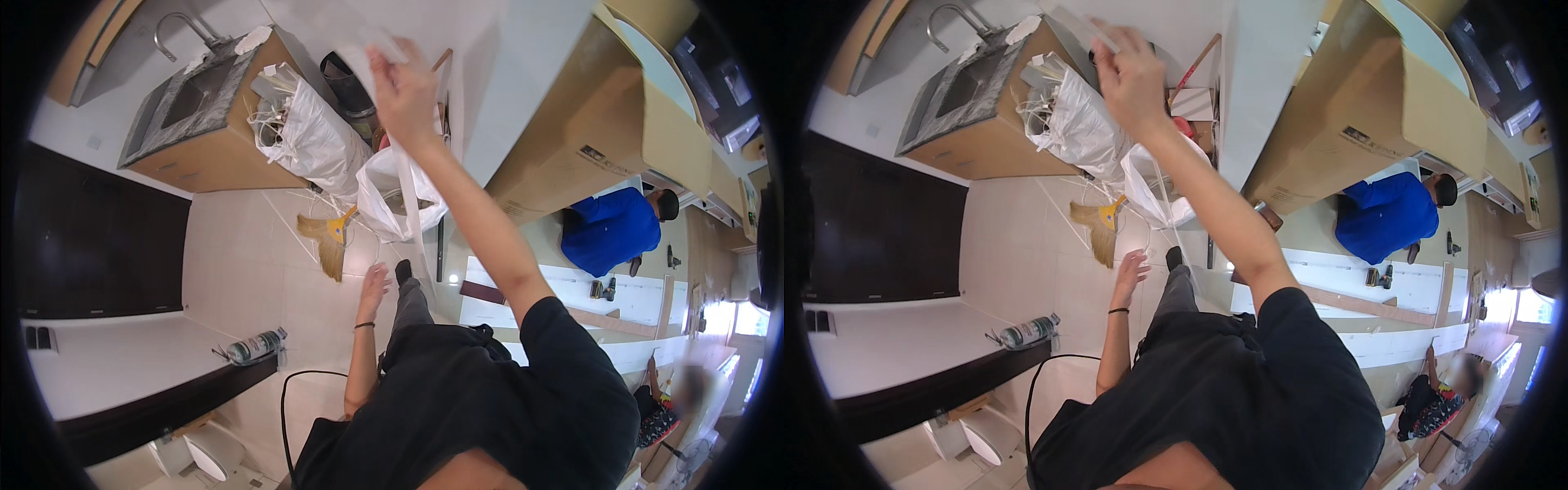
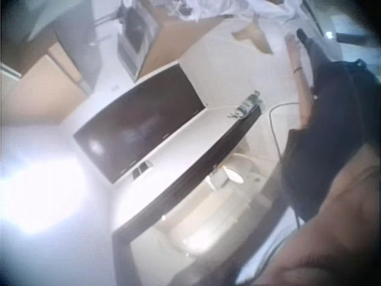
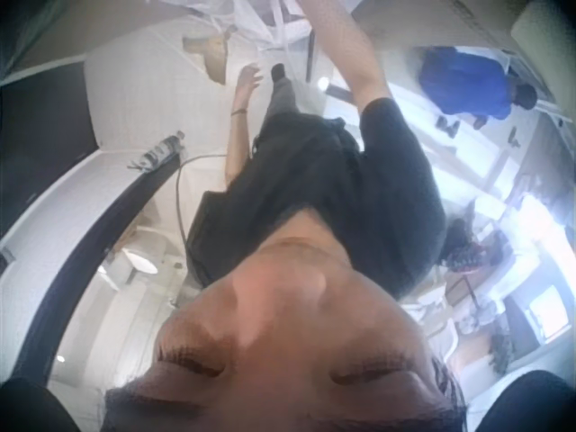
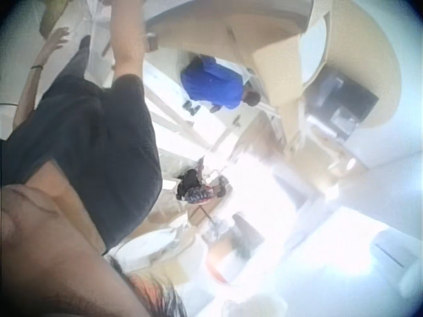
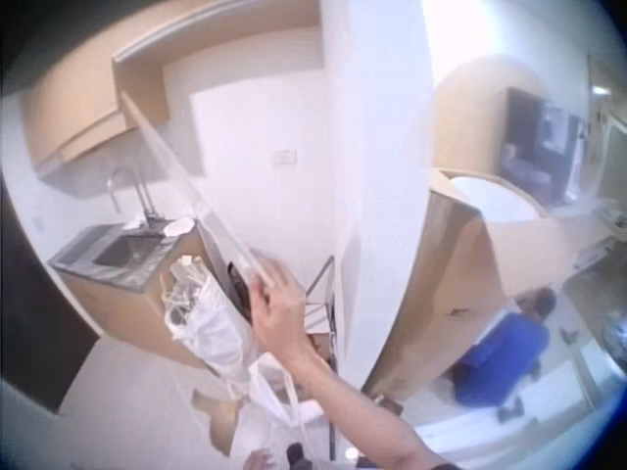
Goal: The person applies glue from a bottle along the edges of a white furniture panel while sitting on the floor. Another person works nearby on a separate piece. The person uses a bottle to dispense glue and handles the panel with both hands.
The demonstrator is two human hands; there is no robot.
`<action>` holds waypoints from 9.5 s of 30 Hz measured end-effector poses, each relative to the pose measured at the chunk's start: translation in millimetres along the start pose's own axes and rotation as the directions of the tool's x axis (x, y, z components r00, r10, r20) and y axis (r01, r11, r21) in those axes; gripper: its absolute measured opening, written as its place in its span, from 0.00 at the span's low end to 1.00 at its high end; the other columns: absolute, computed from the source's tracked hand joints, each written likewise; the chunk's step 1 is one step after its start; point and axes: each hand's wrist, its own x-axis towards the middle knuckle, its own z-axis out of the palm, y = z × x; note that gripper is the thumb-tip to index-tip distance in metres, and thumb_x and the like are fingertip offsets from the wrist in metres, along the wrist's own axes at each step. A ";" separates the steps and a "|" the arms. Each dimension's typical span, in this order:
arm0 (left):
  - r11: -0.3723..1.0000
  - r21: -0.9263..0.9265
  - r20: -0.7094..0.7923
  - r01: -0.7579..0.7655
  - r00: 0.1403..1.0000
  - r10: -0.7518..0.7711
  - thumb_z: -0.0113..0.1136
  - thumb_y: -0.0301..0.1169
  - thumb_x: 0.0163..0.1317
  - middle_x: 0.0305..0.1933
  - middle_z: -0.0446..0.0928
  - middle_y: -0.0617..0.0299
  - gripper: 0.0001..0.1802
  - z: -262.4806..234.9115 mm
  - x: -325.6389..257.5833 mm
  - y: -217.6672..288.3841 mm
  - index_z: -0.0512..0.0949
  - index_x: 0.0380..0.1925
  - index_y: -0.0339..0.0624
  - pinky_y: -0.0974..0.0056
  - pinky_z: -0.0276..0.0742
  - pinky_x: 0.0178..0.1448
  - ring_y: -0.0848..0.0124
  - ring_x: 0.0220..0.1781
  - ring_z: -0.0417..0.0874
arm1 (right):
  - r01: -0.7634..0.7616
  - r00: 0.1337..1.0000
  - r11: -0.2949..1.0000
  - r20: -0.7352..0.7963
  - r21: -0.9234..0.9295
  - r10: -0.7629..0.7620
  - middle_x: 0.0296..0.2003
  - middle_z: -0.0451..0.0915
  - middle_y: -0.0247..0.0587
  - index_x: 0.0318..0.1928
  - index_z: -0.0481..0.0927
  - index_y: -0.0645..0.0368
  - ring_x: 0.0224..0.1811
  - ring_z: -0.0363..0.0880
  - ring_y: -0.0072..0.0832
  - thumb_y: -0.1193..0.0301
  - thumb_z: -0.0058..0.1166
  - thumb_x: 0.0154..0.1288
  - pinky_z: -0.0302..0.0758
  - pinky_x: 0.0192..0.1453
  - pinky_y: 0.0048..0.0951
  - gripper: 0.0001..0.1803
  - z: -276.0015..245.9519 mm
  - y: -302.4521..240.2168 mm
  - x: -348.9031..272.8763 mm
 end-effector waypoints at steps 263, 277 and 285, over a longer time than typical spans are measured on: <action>-0.073 0.278 0.947 -0.958 0.261 0.189 0.27 0.71 0.73 0.57 0.82 0.36 0.49 1121.5 -563.2 -1002.1 0.59 0.75 0.40 0.50 0.73 0.68 0.42 0.63 0.81 | -0.938 0.328 0.101 -0.943 -0.331 -0.053 0.63 0.75 0.60 0.75 0.53 0.66 0.53 0.85 0.39 0.53 0.74 0.62 0.85 0.48 0.31 0.55 -1635.1 -568.0 -1245.8; -0.116 0.237 0.932 -0.964 0.193 0.307 0.27 0.71 0.74 0.53 0.84 0.44 0.46 1120.9 -554.8 -1010.4 0.80 0.58 0.44 0.51 0.77 0.62 0.51 0.59 0.85 | -0.625 0.768 -0.208 -0.640 -0.753 0.008 0.46 0.85 0.64 0.57 0.73 0.76 0.50 0.87 0.51 0.53 0.71 0.50 0.82 0.56 0.41 0.43 -1665.5 -599.3 -1066.8; -0.122 0.287 0.935 -0.950 0.251 0.249 0.29 0.68 0.75 0.47 0.86 0.46 0.42 1114.0 -566.0 -1007.5 0.81 0.56 0.46 0.54 0.81 0.57 0.53 0.53 0.88 | -0.575 0.817 -0.029 -0.576 -0.818 0.021 0.37 0.87 0.51 0.41 0.85 0.62 0.36 0.89 0.36 0.60 0.68 0.58 0.85 0.39 0.35 0.19 -1736.1 -582.0 -1088.2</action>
